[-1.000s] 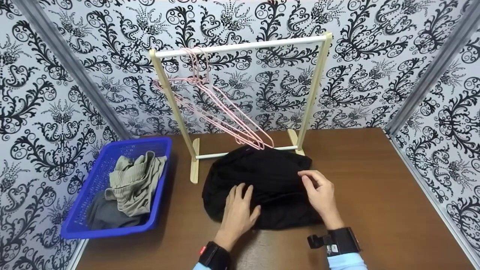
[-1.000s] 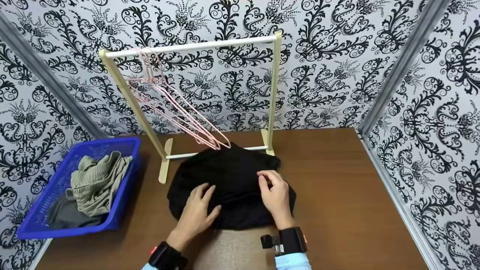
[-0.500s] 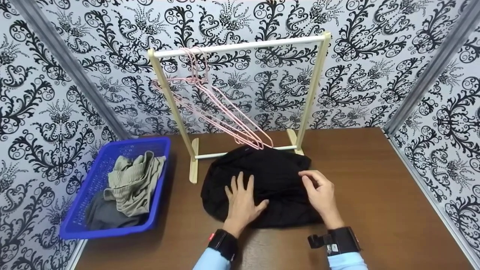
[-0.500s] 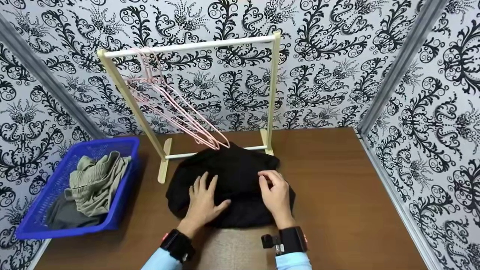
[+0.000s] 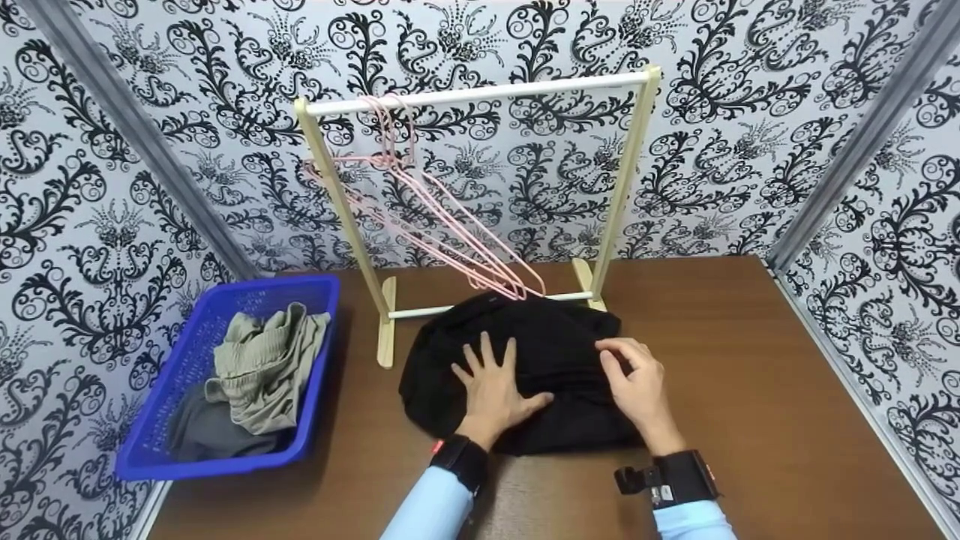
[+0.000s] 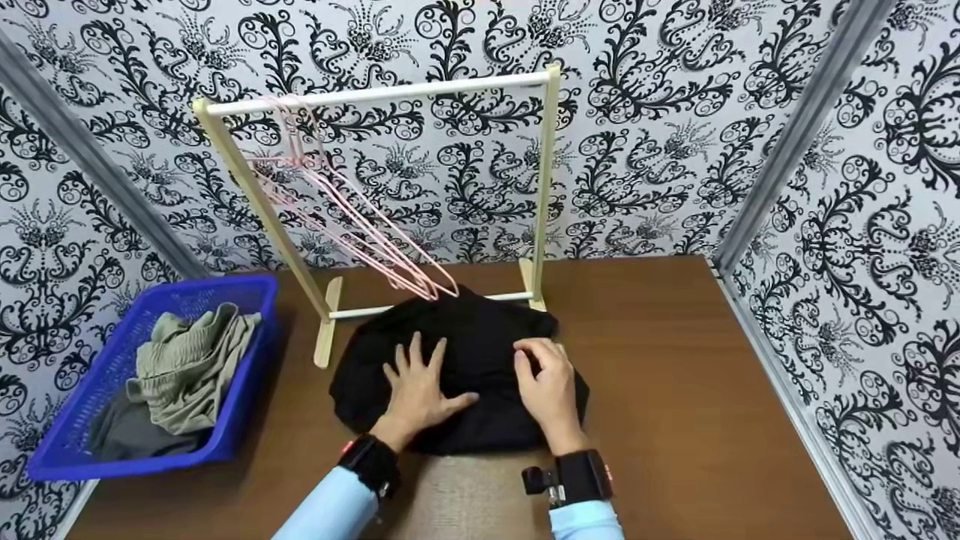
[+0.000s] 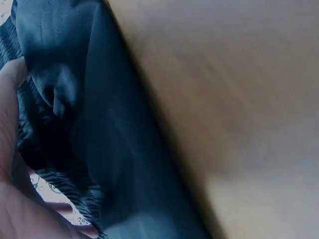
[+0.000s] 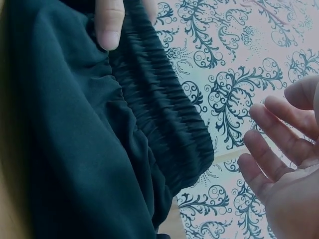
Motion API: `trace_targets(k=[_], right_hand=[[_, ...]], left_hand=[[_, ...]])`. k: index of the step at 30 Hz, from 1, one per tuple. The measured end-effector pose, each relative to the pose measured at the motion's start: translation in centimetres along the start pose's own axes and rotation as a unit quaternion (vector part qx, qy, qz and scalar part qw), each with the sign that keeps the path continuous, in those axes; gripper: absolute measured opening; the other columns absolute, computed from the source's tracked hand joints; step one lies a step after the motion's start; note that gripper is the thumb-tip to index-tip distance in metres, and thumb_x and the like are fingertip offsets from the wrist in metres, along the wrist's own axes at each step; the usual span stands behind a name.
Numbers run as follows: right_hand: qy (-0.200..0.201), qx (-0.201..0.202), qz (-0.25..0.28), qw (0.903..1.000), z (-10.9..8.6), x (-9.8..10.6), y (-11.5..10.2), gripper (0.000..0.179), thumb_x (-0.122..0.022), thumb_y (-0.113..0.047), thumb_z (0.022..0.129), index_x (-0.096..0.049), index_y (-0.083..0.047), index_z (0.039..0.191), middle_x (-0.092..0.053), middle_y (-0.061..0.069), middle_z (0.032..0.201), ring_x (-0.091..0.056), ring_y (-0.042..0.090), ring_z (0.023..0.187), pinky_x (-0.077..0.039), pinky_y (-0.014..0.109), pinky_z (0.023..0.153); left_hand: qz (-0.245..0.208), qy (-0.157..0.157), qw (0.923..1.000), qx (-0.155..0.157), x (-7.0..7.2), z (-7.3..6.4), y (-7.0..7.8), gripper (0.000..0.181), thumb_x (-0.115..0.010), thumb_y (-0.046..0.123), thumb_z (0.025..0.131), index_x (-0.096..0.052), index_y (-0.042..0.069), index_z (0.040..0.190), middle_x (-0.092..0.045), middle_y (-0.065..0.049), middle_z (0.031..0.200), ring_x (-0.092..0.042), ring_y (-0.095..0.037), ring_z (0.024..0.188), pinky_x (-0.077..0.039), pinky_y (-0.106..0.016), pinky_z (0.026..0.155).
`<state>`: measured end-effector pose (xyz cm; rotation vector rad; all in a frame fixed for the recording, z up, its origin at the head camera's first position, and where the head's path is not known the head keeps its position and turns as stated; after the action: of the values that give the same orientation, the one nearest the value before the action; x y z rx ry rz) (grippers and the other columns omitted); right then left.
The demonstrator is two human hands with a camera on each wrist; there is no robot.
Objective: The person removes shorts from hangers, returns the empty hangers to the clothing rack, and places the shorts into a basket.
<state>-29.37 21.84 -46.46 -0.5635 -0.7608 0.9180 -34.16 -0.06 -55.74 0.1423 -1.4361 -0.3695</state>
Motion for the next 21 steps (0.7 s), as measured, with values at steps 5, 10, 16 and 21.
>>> trace_targets(k=[5, 10, 16, 21], right_hand=[[0.007, 0.013, -0.007, 0.9999, 0.2, 0.0, -0.3, 0.013, -0.069, 0.007, 0.090, -0.077, 0.001, 0.099, -0.075, 0.013, 0.101, -0.065, 0.023, 0.099, -0.043, 0.014, 0.088], [0.000, 0.014, -0.003, 0.9999, 0.3, -0.6, -0.4, 0.013, -0.068, 0.007, 0.091, -0.076, 0.002, 0.099, -0.075, 0.013, 0.100, -0.066, 0.031, 0.097, -0.042, 0.013, 0.089], [-0.023, -0.005, -0.007, 0.9997, 0.4, -1.5, -0.1, 0.014, -0.070, 0.005, 0.091, -0.077, -0.002, 0.100, -0.075, 0.010, 0.103, -0.065, 0.028, 0.100, -0.043, 0.016, 0.090], [-0.038, -0.011, -0.024, 0.9989, 0.2, -2.2, 0.0, 0.015, -0.070, 0.003, 0.092, -0.077, -0.003, 0.104, -0.074, 0.009, 0.106, -0.066, 0.031, 0.103, -0.048, 0.029, 0.091]], left_hand=[[0.020, -0.039, 0.9988, 0.022, -1.0, 0.9, 0.2, 0.125, -0.072, 0.087, 0.066, -0.030, 0.023, 0.164, -0.013, -0.028, 0.168, -0.016, -0.063, 0.148, -0.019, -0.081, 0.111], [0.047, -0.064, 0.9963, 0.032, -2.3, 1.2, 0.1, 0.128, -0.070, 0.090, 0.064, -0.027, 0.025, 0.165, -0.011, -0.028, 0.169, -0.017, -0.064, 0.147, -0.022, -0.081, 0.109], [0.073, -0.084, 0.9927, 0.046, -3.1, 1.3, 0.1, 0.129, -0.070, 0.091, 0.062, -0.027, 0.026, 0.165, -0.010, -0.029, 0.168, -0.017, -0.065, 0.146, -0.025, -0.081, 0.108], [0.085, -0.099, 0.9899, 0.055, -3.6, 1.5, -0.1, 0.130, -0.071, 0.091, 0.060, -0.028, 0.027, 0.164, -0.012, -0.029, 0.168, -0.017, -0.065, 0.147, -0.024, -0.081, 0.108]])
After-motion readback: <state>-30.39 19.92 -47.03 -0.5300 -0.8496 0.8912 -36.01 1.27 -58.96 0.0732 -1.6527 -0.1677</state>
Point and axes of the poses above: each hand's wrist, its own z-axis towards the middle knuckle, its own x-axis out of the back of the hand, y = z × x, the point moved 10 cm from there along z, towards the middle knuckle
